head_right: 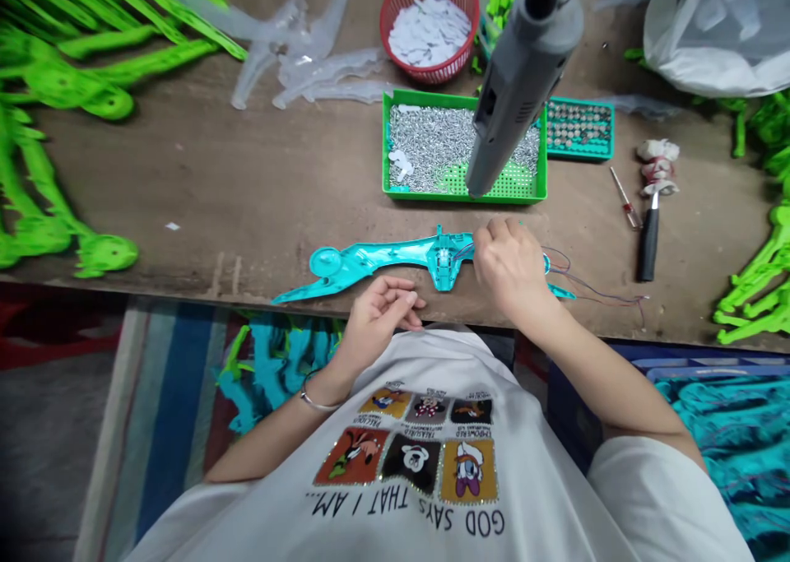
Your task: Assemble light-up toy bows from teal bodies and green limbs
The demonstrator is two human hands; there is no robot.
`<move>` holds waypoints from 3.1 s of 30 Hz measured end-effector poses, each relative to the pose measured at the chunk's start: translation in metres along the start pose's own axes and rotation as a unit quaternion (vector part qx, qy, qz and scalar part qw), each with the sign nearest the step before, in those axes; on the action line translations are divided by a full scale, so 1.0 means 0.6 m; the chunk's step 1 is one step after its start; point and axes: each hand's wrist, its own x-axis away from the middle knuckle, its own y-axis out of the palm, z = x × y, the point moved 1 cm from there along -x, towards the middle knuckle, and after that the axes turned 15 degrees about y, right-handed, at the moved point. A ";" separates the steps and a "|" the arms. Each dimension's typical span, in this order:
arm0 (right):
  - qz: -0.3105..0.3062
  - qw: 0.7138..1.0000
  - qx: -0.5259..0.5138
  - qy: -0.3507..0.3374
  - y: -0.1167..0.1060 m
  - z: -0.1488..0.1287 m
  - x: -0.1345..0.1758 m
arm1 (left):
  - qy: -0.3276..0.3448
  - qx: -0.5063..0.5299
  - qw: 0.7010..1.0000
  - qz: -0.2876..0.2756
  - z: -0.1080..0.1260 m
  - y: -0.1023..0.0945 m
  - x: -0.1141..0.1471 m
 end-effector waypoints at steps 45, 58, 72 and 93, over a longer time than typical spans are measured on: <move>-0.200 0.972 -0.120 -0.017 -0.009 -0.038 -0.038 | 0.330 -0.569 0.718 -0.227 0.074 0.012 -0.110; -0.165 0.971 -0.170 -0.024 0.009 -0.027 -0.030 | 0.326 -0.484 0.786 -0.203 0.074 -0.018 -0.122; -0.168 0.970 -0.171 -0.045 0.016 -0.003 -0.031 | 0.402 -0.557 0.696 -0.209 0.072 -0.082 -0.097; -0.150 0.953 -0.262 -0.007 0.027 0.009 -0.064 | 0.423 -0.420 0.786 -0.163 0.050 -0.097 -0.094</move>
